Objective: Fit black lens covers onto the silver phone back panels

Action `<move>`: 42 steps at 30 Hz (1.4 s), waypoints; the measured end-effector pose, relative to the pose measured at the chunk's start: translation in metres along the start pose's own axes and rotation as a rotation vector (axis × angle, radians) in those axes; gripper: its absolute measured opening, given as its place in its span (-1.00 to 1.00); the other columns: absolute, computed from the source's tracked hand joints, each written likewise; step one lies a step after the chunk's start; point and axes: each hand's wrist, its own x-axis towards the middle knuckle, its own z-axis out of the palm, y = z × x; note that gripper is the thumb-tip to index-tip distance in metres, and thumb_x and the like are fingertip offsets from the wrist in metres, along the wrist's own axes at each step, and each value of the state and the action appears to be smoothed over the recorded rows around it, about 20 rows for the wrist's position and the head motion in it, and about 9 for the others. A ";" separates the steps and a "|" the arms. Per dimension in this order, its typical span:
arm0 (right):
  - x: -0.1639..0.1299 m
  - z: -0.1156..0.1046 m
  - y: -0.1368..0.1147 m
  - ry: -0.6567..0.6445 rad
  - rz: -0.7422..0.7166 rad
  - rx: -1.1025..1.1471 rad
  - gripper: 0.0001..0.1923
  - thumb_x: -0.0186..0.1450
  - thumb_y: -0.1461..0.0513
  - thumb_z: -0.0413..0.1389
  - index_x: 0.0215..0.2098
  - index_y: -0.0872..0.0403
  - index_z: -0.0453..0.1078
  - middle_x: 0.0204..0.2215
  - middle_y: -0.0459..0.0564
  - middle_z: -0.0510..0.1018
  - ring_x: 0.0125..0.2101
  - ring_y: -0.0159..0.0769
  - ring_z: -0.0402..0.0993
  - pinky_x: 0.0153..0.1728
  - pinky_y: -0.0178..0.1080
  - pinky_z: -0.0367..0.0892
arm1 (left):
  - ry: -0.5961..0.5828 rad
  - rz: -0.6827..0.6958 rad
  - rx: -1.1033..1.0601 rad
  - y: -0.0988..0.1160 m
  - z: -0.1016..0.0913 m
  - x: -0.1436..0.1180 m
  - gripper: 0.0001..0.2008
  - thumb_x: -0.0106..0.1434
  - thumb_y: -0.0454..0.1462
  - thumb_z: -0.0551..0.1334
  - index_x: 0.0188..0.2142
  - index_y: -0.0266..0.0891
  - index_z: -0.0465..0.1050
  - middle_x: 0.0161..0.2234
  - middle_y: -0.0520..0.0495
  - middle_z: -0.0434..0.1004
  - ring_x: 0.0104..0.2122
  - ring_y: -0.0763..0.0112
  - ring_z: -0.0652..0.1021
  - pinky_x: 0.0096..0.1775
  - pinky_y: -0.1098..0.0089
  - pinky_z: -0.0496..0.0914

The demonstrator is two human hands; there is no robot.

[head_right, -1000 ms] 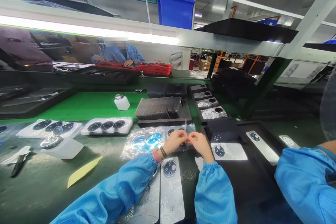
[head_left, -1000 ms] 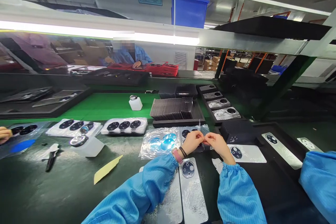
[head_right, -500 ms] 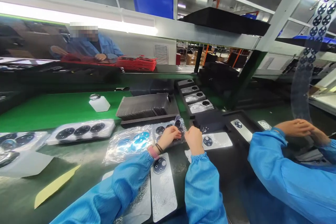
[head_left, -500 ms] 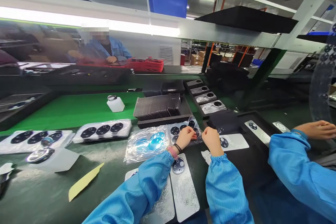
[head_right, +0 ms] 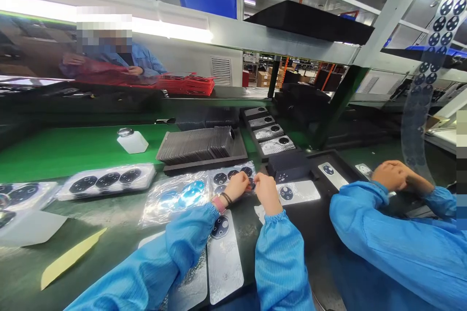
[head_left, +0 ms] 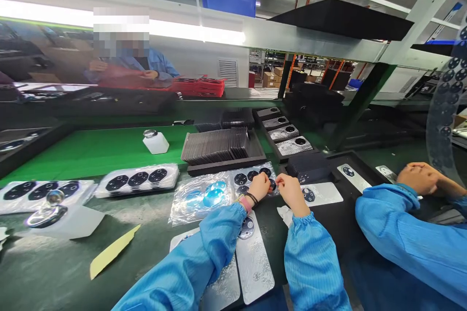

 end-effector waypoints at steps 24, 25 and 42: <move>-0.010 0.002 -0.012 -0.101 0.039 -0.071 -0.60 0.23 0.53 -0.05 -0.14 0.11 0.50 -0.23 0.14 0.63 -0.19 -0.15 0.58 -0.32 -0.31 0.25 | 0.107 -0.044 0.044 -0.011 -0.036 -0.022 -0.70 0.35 -0.19 0.21 0.03 -0.26 0.36 -0.05 -0.14 0.47 -0.18 0.27 0.56 -0.17 0.18 0.51; -0.010 0.002 -0.012 -0.098 0.042 -0.066 -0.61 0.24 0.52 -0.05 -0.15 0.11 0.49 -0.23 0.15 0.63 -0.19 -0.13 0.58 -0.32 -0.30 0.25 | 0.109 -0.052 0.058 -0.010 -0.038 -0.023 -0.70 0.35 -0.19 0.21 0.03 -0.27 0.36 -0.05 -0.14 0.47 -0.18 0.27 0.56 -0.17 0.18 0.51; 0.006 0.025 -0.006 -0.105 -0.160 0.214 -0.24 0.05 0.47 0.09 0.23 0.13 0.12 0.10 0.16 0.41 0.16 -0.06 0.23 0.09 -0.09 0.25 | 0.143 0.143 0.366 0.025 -0.037 -0.018 -0.68 0.34 -0.21 0.22 0.05 -0.26 0.35 -0.01 -0.15 0.46 -0.12 0.22 0.54 -0.11 0.11 0.48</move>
